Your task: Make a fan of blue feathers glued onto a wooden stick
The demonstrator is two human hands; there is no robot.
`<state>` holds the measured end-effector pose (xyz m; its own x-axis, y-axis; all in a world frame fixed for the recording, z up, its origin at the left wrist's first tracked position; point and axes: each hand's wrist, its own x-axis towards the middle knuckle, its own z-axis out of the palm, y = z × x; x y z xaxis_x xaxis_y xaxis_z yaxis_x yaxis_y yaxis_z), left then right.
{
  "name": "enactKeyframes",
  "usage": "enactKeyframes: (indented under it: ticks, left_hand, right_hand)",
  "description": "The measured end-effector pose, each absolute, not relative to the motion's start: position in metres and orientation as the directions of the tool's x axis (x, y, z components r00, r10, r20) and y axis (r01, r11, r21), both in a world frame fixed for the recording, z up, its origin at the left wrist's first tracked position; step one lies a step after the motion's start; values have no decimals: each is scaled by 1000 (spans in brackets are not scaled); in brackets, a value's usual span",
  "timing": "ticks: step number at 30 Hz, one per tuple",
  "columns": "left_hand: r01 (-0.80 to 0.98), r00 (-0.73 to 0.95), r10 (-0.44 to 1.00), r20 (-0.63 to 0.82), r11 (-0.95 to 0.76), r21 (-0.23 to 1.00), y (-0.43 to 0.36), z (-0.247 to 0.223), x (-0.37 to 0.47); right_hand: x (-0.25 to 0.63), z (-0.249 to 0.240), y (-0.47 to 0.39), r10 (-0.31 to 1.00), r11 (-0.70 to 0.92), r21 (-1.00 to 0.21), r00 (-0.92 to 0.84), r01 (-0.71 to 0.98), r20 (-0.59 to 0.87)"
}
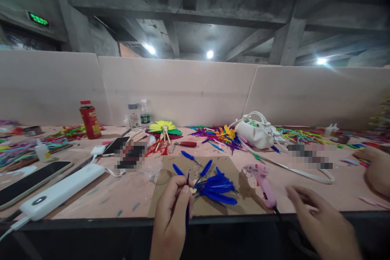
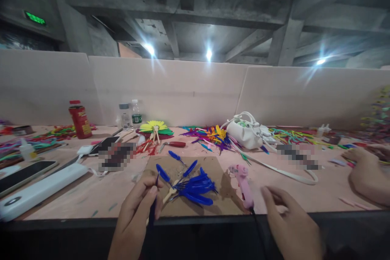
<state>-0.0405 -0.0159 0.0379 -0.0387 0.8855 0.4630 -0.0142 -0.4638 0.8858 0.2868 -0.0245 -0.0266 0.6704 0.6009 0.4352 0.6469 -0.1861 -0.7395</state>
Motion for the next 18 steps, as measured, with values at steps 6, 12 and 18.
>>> enactKeyframes:
  ticks: [6,12,18]
  left_hand:
    - [-62,25,913,406,-404,913,-14,34,-42]
    - [-26,48,912,408,-407,913,-12,38,-36]
    - [-55,43,898,437,-434,899,-14,37,-31]
  right_hand:
    - [236,-18,15,809,-357,-400,493,844,319]
    - [252,-22,10,777,-231,-624,528,747,343]
    - [230,-14,-24,698,366,-873,525,323,487]
